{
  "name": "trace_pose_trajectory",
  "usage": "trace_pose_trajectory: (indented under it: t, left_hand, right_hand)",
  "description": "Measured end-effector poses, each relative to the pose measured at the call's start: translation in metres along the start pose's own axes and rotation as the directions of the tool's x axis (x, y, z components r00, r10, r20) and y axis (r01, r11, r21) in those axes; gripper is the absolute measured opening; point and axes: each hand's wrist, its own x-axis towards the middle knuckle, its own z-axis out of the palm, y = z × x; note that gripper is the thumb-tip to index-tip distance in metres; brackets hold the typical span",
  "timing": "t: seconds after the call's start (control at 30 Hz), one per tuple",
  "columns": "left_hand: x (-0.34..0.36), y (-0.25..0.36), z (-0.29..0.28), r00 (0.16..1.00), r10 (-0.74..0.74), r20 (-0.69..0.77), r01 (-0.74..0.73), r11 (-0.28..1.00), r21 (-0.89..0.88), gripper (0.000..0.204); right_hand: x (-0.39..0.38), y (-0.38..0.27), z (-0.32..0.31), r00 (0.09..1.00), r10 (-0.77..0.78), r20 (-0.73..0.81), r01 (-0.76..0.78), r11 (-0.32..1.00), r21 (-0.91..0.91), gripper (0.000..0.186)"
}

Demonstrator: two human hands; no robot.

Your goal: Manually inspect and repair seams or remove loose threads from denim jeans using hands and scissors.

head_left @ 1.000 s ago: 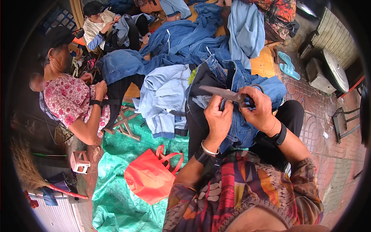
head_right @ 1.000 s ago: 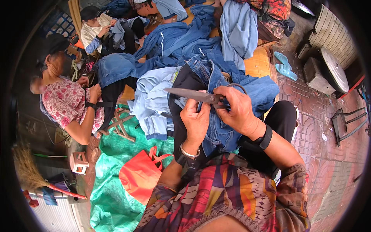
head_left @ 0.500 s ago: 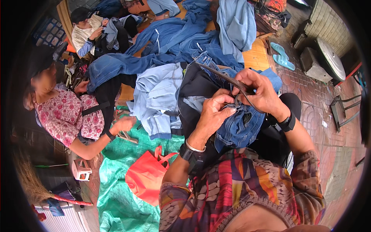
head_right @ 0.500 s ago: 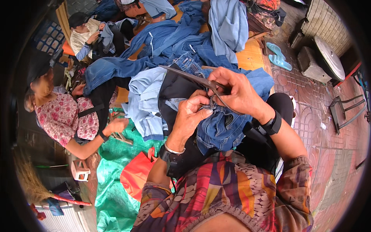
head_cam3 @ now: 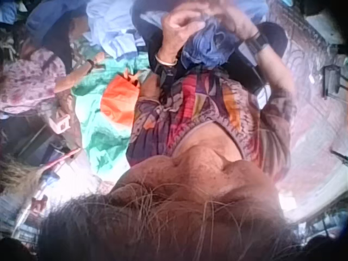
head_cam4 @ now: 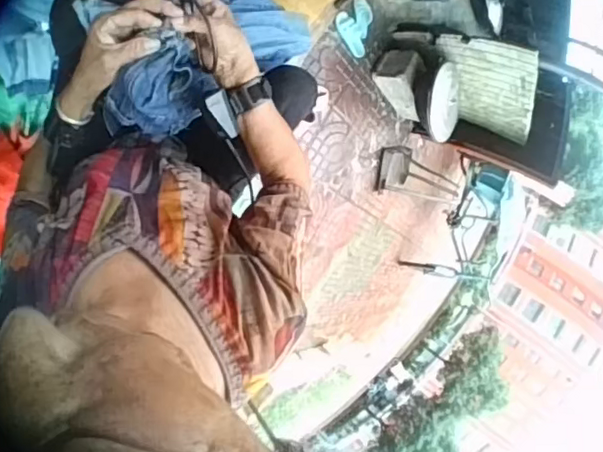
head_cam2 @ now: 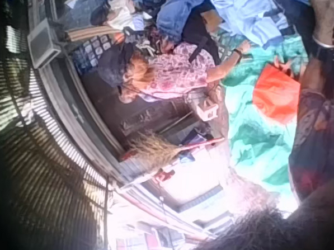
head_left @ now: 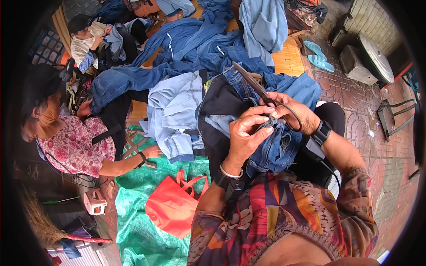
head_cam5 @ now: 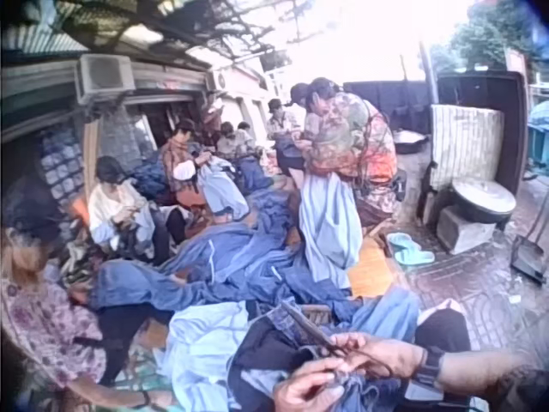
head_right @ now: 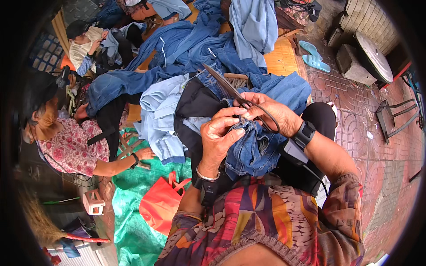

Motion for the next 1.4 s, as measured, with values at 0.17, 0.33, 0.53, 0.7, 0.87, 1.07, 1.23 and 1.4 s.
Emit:
trace_pose_trajectory:
  t: [0.17, 0.33, 0.53, 0.7, 0.87, 1.07, 1.23, 1.4]
  left_hand:
    - [-0.005, -0.008, 0.008, 0.991, -0.063, -0.12, 0.049, 0.992, -0.115, 0.017]
    - [-0.008, 0.001, 0.005, 0.961, -0.194, -0.196, 0.148, 0.963, -0.226, 0.018]
    - [-0.008, 0.0, 0.007, 0.906, -0.403, -0.126, 0.351, 0.884, -0.308, 0.018]
    - [-0.017, -0.012, 0.006, 0.892, -0.423, -0.16, 0.369, 0.884, -0.286, 0.017]
    - [-0.011, -0.009, 0.001, 0.89, -0.425, -0.167, 0.351, 0.87, -0.346, 0.019]
    - [-0.014, -0.005, -0.008, 0.877, -0.46, -0.14, 0.375, 0.836, -0.4, 0.023]
    - [-0.014, -0.005, -0.017, 0.874, -0.471, -0.121, 0.388, 0.826, -0.409, 0.027]
    - [-0.006, -0.004, -0.014, 0.884, -0.465, -0.056, 0.409, 0.824, -0.392, 0.023]
  right_hand:
    - [-0.007, 0.002, 0.002, 0.957, -0.256, -0.133, 0.24, 0.963, -0.124, 0.044]
    - [-0.015, -0.018, 0.008, 0.868, -0.496, 0.026, 0.427, 0.719, -0.548, 0.049]
    - [-0.007, -0.02, 0.016, 0.886, -0.431, 0.171, 0.358, 0.402, -0.843, 0.035]
    - [0.004, 0.0, 0.004, 0.93, -0.368, -0.016, 0.311, 0.806, -0.504, 0.031]
    - [0.004, -0.003, -0.011, 0.921, -0.288, -0.263, 0.208, 0.933, -0.294, 0.034]
    - [-0.021, -0.029, -0.022, 0.958, -0.287, 0.012, 0.165, 0.514, -0.842, 0.054]
    - [-0.028, -0.038, -0.019, 0.913, -0.277, 0.299, 0.325, 0.052, -0.944, 0.065]
    - [-0.028, -0.048, -0.011, 0.922, -0.215, 0.322, 0.312, -0.077, -0.947, 0.062]
